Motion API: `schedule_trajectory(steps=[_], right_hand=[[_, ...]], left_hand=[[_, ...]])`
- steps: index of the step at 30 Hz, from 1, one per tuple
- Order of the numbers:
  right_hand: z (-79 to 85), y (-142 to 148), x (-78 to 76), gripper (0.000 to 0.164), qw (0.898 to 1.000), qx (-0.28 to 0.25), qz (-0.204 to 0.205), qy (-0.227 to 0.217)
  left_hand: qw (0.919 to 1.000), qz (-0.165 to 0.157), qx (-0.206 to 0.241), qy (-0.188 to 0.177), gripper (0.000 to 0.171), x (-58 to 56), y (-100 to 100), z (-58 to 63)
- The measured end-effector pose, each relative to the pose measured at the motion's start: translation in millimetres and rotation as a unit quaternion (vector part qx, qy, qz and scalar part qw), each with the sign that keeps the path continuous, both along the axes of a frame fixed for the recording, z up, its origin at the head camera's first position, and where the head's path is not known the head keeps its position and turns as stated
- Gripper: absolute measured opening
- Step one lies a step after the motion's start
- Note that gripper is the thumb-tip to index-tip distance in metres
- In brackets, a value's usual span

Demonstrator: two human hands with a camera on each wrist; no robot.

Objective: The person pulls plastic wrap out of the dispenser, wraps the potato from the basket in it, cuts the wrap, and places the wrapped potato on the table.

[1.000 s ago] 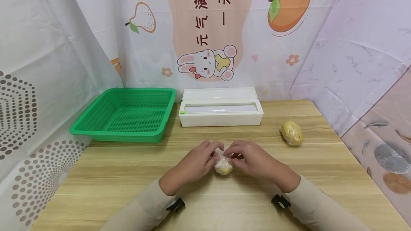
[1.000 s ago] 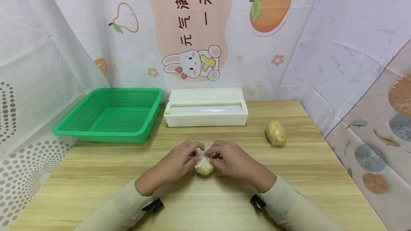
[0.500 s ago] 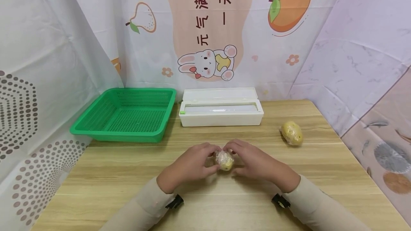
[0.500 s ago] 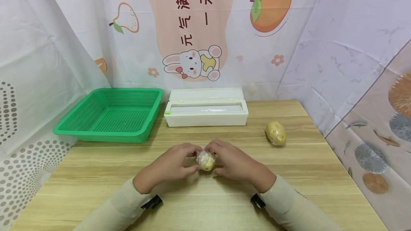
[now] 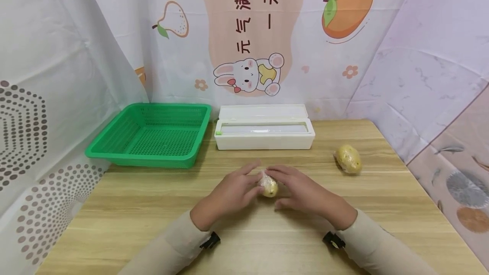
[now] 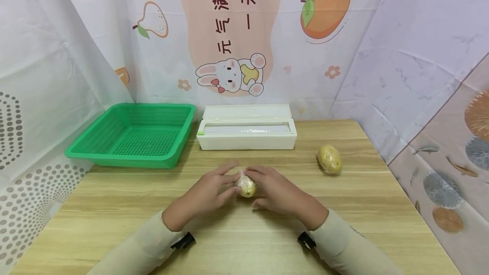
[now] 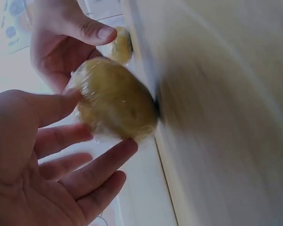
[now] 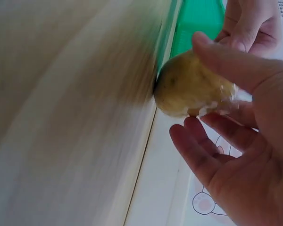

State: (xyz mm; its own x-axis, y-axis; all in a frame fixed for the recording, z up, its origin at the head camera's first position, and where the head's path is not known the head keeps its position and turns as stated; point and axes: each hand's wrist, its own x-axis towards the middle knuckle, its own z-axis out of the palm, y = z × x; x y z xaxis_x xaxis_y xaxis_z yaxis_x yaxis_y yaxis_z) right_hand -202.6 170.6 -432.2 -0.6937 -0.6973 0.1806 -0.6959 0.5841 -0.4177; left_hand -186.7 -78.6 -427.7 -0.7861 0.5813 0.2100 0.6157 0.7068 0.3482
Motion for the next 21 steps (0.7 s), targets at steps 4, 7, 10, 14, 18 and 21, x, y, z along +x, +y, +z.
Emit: schedule_trajectory(steps=[4, 7, 10, 14, 18, 21], right_hand=[[-0.3, 0.3, -2.6, 0.08, 1.0, -0.022, 0.002, -0.009], [-0.8, 1.9, -5.5, 0.075, 0.999, -0.038, 0.007, -0.021], [-3.0, 6.2, -8.9, 0.072, 0.997, -0.055, 0.009, -0.047], [-7.6, 12.0, -14.2, 0.063, 0.99, -0.091, 0.009, -0.105], [-10.3, 14.4, -18.4, 0.057, 0.979, -0.121, 0.006, -0.164], [-10.3, 14.4, -20.3, 0.05, 0.968, -0.139, -0.004, -0.207]], left_hand=[[1.0, 0.001, 0.004, 0.0, 0.046, -0.9, 1.4, -0.1], [0.9999, -0.002, 0.004, -0.01, 0.051, -1.4, 0.8, -0.1], [0.9997, -0.007, -0.011, -0.018, 0.063, -1.8, 0.1, -0.2], [0.9995, 0.001, -0.009, -0.03, 0.072, -3.3, 0.2, -2.7], [0.998, 0.006, 0.032, -0.054, 0.071, -6.0, 0.6, -6.6], [0.9936, -0.003, 0.072, -0.087, 0.071, -7.7, 0.4, -9.1]])
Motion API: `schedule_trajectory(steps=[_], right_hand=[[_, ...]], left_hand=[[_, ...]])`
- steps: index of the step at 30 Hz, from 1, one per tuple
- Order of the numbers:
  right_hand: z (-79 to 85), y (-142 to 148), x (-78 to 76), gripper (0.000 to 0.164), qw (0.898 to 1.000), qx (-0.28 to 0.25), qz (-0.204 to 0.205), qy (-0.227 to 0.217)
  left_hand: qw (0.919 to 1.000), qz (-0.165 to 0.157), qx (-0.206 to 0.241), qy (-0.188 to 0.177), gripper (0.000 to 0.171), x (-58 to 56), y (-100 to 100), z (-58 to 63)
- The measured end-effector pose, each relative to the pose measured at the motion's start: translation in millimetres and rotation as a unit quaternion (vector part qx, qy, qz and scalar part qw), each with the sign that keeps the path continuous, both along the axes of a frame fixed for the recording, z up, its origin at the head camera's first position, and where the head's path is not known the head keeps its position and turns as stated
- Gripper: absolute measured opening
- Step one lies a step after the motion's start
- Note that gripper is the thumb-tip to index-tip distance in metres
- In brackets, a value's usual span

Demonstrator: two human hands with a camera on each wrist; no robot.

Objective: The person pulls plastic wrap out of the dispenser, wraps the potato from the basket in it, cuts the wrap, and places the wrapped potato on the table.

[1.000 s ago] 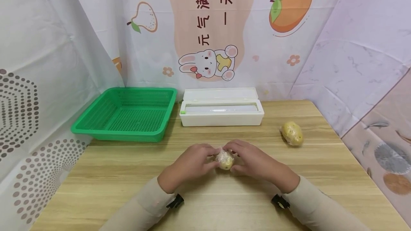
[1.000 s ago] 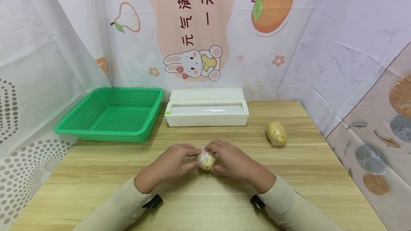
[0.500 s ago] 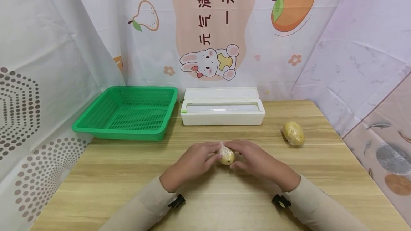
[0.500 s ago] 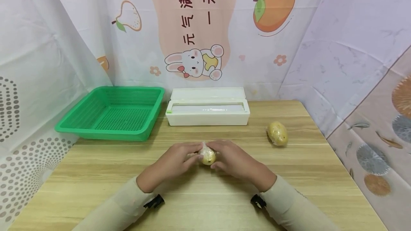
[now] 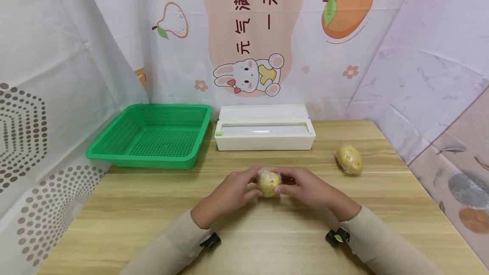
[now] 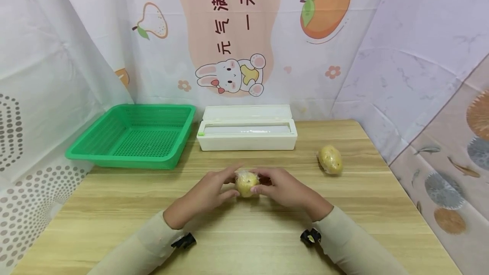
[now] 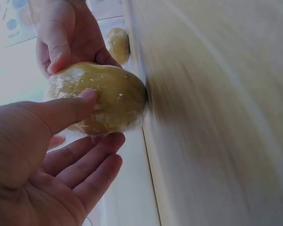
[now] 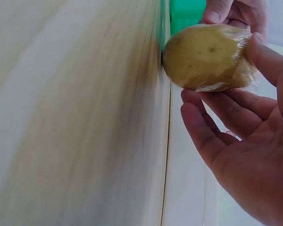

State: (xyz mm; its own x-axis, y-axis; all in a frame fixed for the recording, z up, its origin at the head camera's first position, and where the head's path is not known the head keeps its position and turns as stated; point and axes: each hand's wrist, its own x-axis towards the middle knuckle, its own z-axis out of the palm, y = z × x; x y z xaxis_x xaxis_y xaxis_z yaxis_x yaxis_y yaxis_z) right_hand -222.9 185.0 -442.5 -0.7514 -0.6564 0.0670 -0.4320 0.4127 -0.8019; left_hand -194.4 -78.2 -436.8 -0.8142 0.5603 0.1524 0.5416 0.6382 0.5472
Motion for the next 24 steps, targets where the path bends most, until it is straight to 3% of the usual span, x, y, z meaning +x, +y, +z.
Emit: schedule_trajectory(steps=[3, 7, 12, 17, 24], right_hand=[[1.3, -0.2, -1.5, 0.045, 0.999, -0.017, -0.021, -0.031], [4.4, -0.3, -3.4, 0.045, 0.997, -0.036, -0.043, -0.05], [7.0, 1.1, -5.3, 0.044, 0.997, -0.045, -0.029, -0.055], [8.1, 4.3, -5.1, 0.042, 0.996, -0.06, -0.007, -0.069], [13.7, 10.0, -4.0, 0.039, 0.996, -0.05, -0.025, -0.069]], left_hand=[[0.9979, -0.001, 0.045, -0.047, 0.068, -0.7, 0.0, -1.7], [0.9905, 0.021, 0.101, -0.092, 0.059, 0.8, 1.6, 0.2], [0.9842, 0.04, 0.12, -0.124, 0.056, 3.4, 3.2, 3.4], [0.9741, 0.049, 0.167, -0.145, 0.052, 3.1, 3.1, 2.4], [0.9578, 0.053, 0.22, -0.177, 0.051, 1.6, 8.0, 0.5]])
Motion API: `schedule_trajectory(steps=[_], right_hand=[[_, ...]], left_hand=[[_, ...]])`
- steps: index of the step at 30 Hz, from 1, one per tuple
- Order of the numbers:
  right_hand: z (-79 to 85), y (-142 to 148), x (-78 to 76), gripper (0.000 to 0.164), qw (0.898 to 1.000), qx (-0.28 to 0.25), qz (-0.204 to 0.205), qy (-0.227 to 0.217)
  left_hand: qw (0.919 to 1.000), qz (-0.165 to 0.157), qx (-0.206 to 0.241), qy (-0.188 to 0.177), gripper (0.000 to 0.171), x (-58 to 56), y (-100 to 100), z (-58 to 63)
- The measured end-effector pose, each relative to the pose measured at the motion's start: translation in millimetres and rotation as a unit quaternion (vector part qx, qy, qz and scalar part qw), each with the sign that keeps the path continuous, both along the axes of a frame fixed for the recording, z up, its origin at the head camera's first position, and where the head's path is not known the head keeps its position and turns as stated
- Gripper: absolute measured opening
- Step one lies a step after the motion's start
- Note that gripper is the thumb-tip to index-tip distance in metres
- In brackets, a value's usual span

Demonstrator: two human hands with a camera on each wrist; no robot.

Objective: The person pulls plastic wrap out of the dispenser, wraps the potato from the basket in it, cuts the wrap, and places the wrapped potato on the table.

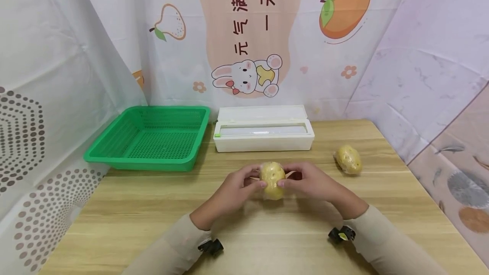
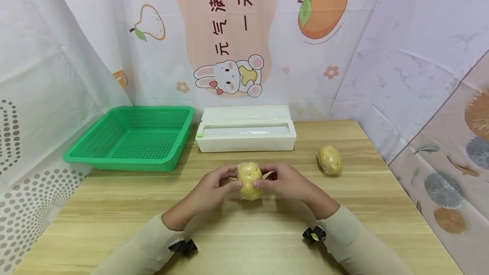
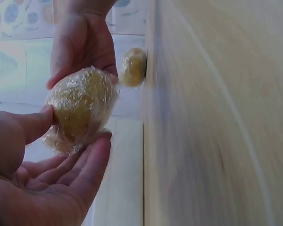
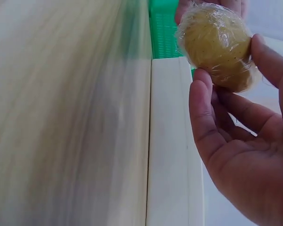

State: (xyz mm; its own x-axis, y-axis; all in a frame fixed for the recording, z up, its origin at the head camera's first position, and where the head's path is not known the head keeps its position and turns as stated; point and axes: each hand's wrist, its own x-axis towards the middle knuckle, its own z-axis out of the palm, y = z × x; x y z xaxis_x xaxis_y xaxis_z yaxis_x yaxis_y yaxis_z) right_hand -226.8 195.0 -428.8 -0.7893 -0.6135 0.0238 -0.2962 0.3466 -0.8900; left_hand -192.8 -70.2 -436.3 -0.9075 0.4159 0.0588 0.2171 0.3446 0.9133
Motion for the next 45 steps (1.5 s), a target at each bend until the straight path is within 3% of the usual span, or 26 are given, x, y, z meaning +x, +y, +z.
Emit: schedule_trajectory(steps=[9, 25, 32, 37, 40, 45], right_hand=[[8.9, 19.0, -10.9, 0.046, 0.998, -0.005, -0.054, -0.032], [34.7, 62.4, -22.4, 0.05, 0.983, 0.055, -0.17, -0.051], [36.5, 77.9, -28.6, 0.05, 0.969, 0.123, -0.215, -0.011], [36.4, 87.8, -32.4, 0.043, 0.955, 0.19, -0.216, 0.07], [37.0, 94.3, -33.9, 0.043, 0.944, 0.223, -0.222, 0.102], [36.4, 106.9, -36.8, 0.043, 0.914, 0.28, -0.251, 0.15]], left_hand=[[0.9944, -0.003, 0.097, -0.043, 0.045, -20.5, 25.7, -0.9], [0.9806, 0.027, 0.147, -0.127, 0.041, -53.6, 81.9, 0.3], [0.9747, 0.05, 0.154, -0.154, 0.039, -69.4, 107.5, -5.6], [0.9704, 0.066, 0.165, -0.163, 0.035, -78.6, 124.7, -12.1], [0.9658, 0.08, 0.177, -0.172, 0.03, -82.7, 135.7, -15.7], [0.9589, 0.103, 0.191, -0.182, 0.022, -88.0, 153.0, -18.5]])
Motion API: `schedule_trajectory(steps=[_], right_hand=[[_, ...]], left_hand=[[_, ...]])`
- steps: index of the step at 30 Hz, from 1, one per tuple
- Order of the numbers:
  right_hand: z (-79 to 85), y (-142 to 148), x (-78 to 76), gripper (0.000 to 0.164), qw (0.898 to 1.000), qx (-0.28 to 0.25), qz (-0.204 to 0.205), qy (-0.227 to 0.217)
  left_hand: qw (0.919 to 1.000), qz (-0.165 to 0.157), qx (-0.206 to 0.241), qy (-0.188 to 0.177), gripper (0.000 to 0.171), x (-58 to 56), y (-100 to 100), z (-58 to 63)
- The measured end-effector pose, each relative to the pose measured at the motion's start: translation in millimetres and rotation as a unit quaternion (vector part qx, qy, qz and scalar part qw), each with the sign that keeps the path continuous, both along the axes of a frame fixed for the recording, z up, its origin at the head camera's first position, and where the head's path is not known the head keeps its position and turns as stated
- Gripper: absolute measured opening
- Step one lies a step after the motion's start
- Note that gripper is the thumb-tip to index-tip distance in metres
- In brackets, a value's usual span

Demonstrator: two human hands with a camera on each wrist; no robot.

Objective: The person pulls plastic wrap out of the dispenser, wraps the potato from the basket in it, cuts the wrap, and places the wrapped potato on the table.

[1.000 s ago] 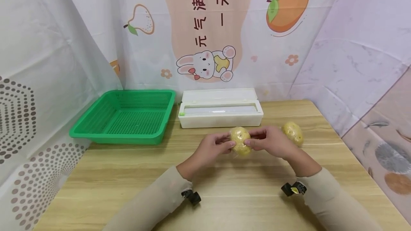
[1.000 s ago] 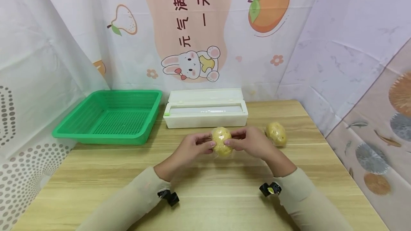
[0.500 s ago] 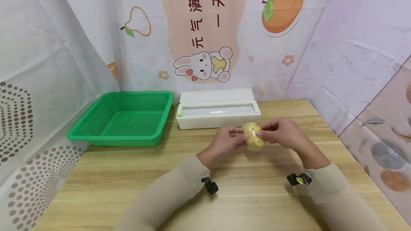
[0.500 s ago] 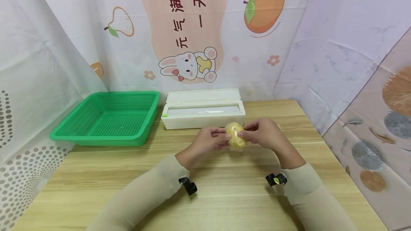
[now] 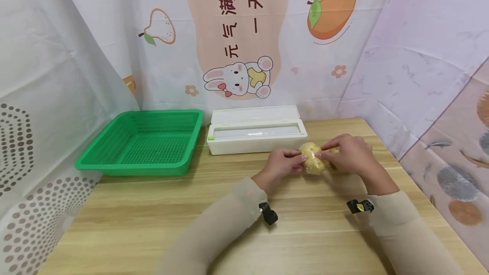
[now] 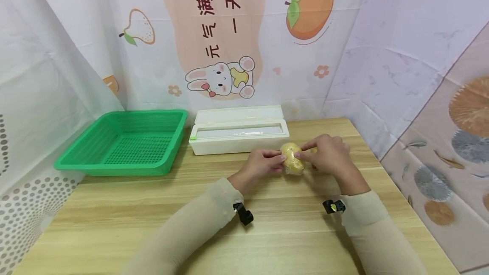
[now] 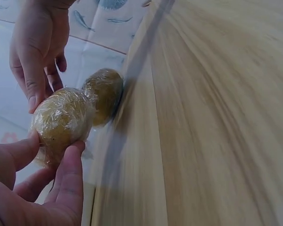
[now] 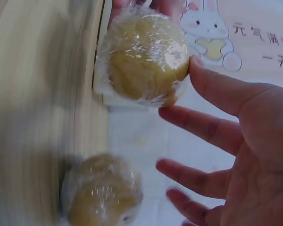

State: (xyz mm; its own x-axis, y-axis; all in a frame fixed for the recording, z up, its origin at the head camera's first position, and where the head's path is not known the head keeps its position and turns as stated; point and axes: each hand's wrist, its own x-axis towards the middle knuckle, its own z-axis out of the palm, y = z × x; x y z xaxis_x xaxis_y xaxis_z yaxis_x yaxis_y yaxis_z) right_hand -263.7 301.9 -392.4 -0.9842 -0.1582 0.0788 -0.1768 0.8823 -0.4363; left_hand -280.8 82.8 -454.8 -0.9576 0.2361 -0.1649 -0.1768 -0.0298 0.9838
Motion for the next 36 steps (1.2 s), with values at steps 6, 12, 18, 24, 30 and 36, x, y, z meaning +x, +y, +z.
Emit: schedule_trajectory(steps=[6, 12, 18, 24, 30, 36], right_hand=[[-6.9, 15.1, -9.6, 0.047, 1.0, -0.016, 0.006, -0.011], [-15.6, 24.9, -18.6, 0.05, 0.998, -0.056, 0.027, -0.027], [-18.4, 28.7, -20.5, 0.072, 0.995, -0.083, 0.01, -0.059], [-21.3, 37.8, -22.3, 0.086, 0.988, -0.114, -0.022, -0.101], [-30.0, 54.0, -23.8, 0.076, 0.981, -0.147, -0.04, -0.117], [-36.7, 64.3, -25.5, 0.066, 0.966, -0.198, -0.054, -0.157]], left_hand=[[0.9993, 0.035, 0.004, -0.007, 0.016, -5.2, 16.2, -1.7], [0.9983, 0.056, 0.01, -0.013, 0.015, -10.2, 28.8, -6.8], [0.9981, 0.057, 0.011, -0.017, 0.016, -12.2, 33.6, -8.6], [0.9981, 0.058, 0.014, -0.016, 0.014, -13.2, 36.2, -9.4], [0.9978, 0.062, 0.008, -0.02, 0.012, -14.6, 39.8, -10.2], [0.9977, 0.064, 0.002, -0.024, 0.01, -15.4, 42.5, -11.0]])
